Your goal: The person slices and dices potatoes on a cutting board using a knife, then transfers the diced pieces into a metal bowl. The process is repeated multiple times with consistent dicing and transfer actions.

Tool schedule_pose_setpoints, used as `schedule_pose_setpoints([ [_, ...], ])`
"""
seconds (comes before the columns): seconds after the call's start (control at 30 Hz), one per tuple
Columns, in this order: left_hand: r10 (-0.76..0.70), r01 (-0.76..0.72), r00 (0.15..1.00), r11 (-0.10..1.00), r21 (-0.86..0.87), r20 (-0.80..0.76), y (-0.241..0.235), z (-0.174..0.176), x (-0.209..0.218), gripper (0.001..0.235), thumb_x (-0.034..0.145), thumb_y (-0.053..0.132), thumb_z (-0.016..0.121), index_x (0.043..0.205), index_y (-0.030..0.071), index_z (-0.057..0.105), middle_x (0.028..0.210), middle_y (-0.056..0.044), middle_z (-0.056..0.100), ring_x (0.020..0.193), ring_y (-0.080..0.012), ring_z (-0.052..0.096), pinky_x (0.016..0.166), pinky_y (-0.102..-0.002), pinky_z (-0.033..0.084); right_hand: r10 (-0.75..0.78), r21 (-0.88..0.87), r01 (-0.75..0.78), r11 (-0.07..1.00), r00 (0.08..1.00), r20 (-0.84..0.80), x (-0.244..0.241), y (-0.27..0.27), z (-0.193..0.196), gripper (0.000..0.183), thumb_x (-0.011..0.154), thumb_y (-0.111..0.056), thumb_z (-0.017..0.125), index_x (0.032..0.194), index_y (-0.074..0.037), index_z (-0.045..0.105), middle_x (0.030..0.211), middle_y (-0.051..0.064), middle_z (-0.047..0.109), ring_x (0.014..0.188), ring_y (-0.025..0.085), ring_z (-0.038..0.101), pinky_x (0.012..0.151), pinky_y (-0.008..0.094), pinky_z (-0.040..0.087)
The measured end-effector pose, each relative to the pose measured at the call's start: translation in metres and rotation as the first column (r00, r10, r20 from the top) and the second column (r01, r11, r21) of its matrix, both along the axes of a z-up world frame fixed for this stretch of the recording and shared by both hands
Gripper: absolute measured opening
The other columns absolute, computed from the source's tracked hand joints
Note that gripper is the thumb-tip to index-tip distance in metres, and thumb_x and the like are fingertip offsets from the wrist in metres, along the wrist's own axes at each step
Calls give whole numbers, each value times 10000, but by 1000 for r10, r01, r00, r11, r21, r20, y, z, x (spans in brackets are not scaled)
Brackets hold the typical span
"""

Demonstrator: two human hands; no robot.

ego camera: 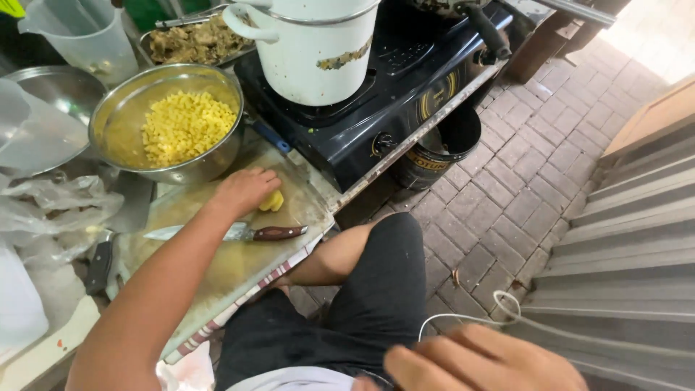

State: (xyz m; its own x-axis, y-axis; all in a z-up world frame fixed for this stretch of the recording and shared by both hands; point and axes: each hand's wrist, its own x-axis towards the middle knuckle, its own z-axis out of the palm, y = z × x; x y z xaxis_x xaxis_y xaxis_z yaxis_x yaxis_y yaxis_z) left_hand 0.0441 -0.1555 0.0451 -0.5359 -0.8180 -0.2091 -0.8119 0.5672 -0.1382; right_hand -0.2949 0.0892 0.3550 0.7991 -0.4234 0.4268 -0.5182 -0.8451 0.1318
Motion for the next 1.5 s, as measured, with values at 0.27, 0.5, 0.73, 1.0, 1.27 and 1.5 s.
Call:
schedule_pose_setpoints([
  [0.27, 83, -87, 995, 994, 65, 48, 0, 5, -2, 390, 875, -23, 479, 1208, 159, 566, 1177, -47, 651, 1082, -286, 564, 748, -428, 544, 212, 527, -304, 794, 950, 229, -41, -12, -92, 181, 1008, -136, 494, 1127, -57, 605, 853, 64, 623, 628, 218, 619, 517, 340, 499],
  [0.5, 87, -89, 995, 995, -37, -52, 18, -1, 16, 291, 827, -43, 550, 1029, 165, 581, 1007, -22, 704, 990, -286, 517, 675, -438, 460, 204, 747, -314, 586, 949, 239, -18, -43, -129, 219, 956, -165, 553, 1154, -115, 633, 862, 16, 674, 628, 181, 671, 597, 301, 531],
  [0.73, 126, -138, 973, 989, -49, -194, 22, -9, 19, 158, 837, 17, 576, 926, 145, 607, 968, -29, 714, 961, -277, 533, 668, -433, 464, -58, 834, 121, 538, 993, -107, 59, -107, -226, 273, 980, -306, 518, 1121, -87, 600, 1138, 49, 562, 697, 240, 628, 592, 385, 455],
  [1.0, 63, -112, 955, 981, -157, -290, 1, -48, 39, 139, 947, 199, 489, 997, 285, 586, 927, 71, 658, 1036, -168, 577, 859, -340, 501, -135, 455, 152, 877, 988, -72, 137, -138, -331, 575, 906, -315, 647, 1417, -130, 457, 1277, 81, 482, 1167, 280, 503, 917, 445, 462],
  [1.27, 55, -132, 930, 973, -190, -364, 26, -47, 42, 104, 960, 224, 493, 1030, 290, 533, 972, 104, 708, 1063, -141, 567, 880, -328, 480, -62, 407, 138, 903, 979, -194, 175, -152, -347, 393, 920, -294, 589, 1279, -143, 534, 1129, 76, 539, 1068, 283, 536, 808, 407, 493],
  [1.5, -6, -63, 897, 988, -142, -441, 32, -12, 31, 106, 873, 56, 560, 916, 148, 588, 952, 30, 702, 982, -228, 544, 728, -386, 415, -13, 643, 86, 761, 993, -117, 118, -102, -273, 317, 934, -217, 566, 1208, -62, 541, 1056, 121, 565, 875, 353, 615, 459, 439, 536],
])
